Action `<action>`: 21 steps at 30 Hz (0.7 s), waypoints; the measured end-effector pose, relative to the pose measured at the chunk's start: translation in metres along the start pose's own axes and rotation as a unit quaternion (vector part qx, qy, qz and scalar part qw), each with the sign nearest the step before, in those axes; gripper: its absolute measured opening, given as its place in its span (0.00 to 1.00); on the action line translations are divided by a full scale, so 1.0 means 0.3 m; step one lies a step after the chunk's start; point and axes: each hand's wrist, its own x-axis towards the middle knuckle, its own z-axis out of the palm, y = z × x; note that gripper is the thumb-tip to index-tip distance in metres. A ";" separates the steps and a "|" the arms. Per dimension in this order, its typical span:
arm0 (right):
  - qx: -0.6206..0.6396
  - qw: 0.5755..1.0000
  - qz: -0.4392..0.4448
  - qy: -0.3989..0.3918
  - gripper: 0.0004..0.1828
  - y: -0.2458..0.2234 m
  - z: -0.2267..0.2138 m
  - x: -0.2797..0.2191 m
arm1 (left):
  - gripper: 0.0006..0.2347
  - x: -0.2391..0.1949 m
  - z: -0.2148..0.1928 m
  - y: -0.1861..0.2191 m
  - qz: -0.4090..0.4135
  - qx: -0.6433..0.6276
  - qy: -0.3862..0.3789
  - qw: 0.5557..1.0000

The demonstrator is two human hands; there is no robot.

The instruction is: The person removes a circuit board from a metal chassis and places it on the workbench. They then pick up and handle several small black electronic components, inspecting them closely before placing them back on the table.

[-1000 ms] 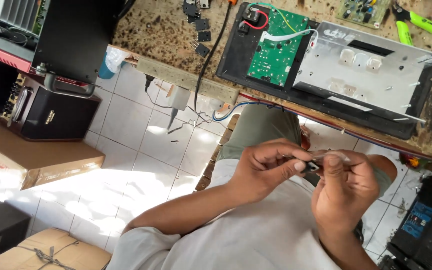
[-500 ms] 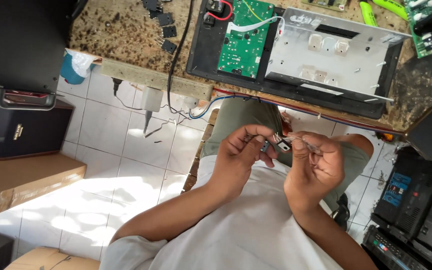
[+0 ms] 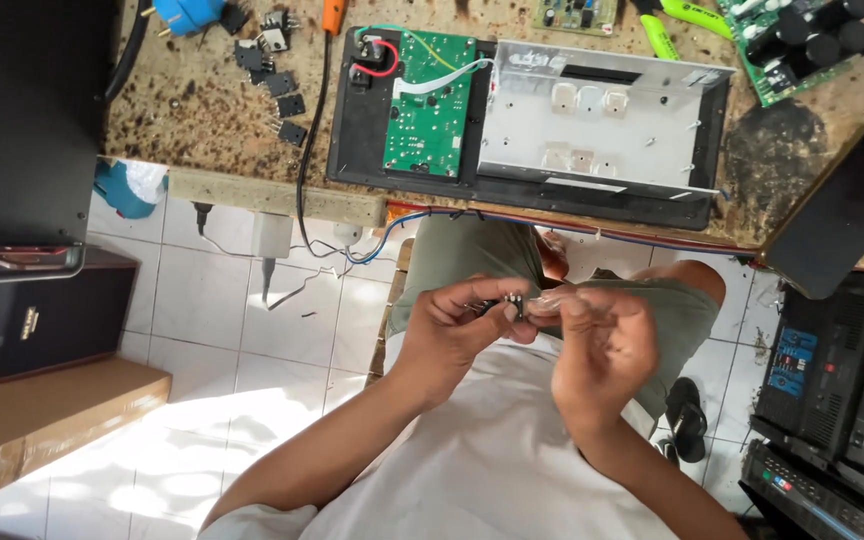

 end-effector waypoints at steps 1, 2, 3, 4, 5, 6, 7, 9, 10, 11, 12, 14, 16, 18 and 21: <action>0.038 0.997 0.071 0.018 0.04 0.009 -0.008 0.001 | 0.12 -0.001 0.000 0.000 -0.002 -0.013 -0.006 1.000; 0.077 0.986 0.142 0.035 0.06 0.019 -0.015 0.003 | 0.11 -0.002 -0.002 0.000 -0.003 -0.025 -0.011 1.000; 0.079 0.986 0.141 0.037 0.06 0.021 -0.014 0.009 | 0.11 0.002 -0.006 -0.009 -0.002 -0.023 -0.012 1.000; 0.112 0.980 0.157 0.044 0.05 0.021 -0.015 0.012 | 0.11 0.002 -0.010 -0.020 -0.009 -0.049 -0.015 0.999; 0.145 0.973 0.174 0.051 0.06 0.021 -0.014 0.014 | 0.12 0.003 -0.015 -0.030 -0.015 -0.074 -0.018 0.997; 0.146 0.973 0.172 0.051 0.06 0.030 -0.023 0.014 | 0.12 0.007 -0.014 -0.024 -0.014 -0.072 -0.019 0.997; 0.148 0.973 0.171 0.047 0.06 0.038 -0.031 0.013 | 0.12 0.011 -0.014 -0.017 -0.004 -0.057 -0.013 0.998; 0.152 0.973 0.170 0.040 0.06 0.058 -0.050 0.009 | 0.12 0.018 -0.022 -0.003 0.009 -0.041 -0.004 0.999; 0.191 0.964 0.185 0.021 0.06 0.068 -0.062 0.005 | 0.13 0.021 -0.029 0.004 0.029 -0.033 -0.004 0.999; 0.229 0.953 0.199 0.001 0.07 0.079 -0.073 0.002 | 0.13 0.025 -0.036 0.012 0.049 -0.025 -0.003 0.998; 0.232 0.952 0.201 -0.002 0.07 0.078 -0.089 -0.009 | 0.13 0.032 -0.044 0.029 0.051 -0.023 0.001 0.998; 0.243 0.944 0.221 -0.022 0.08 0.080 -0.110 -0.030 | 0.10 0.043 -0.066 0.071 0.119 0.019 0.024 0.992; 0.256 0.933 0.250 -0.033 0.10 0.064 -0.134 -0.031 | 0.08 0.050 -0.079 0.140 0.153 0.071 0.083 0.982; 0.265 0.922 0.277 -0.043 0.13 0.073 -0.161 -0.040 | 0.06 0.072 -0.117 0.195 0.184 0.120 0.138 0.966; 0.230 0.929 0.288 -0.032 0.21 0.102 -0.194 -0.045 | 0.06 0.128 -0.210 0.266 0.264 0.199 0.261 0.907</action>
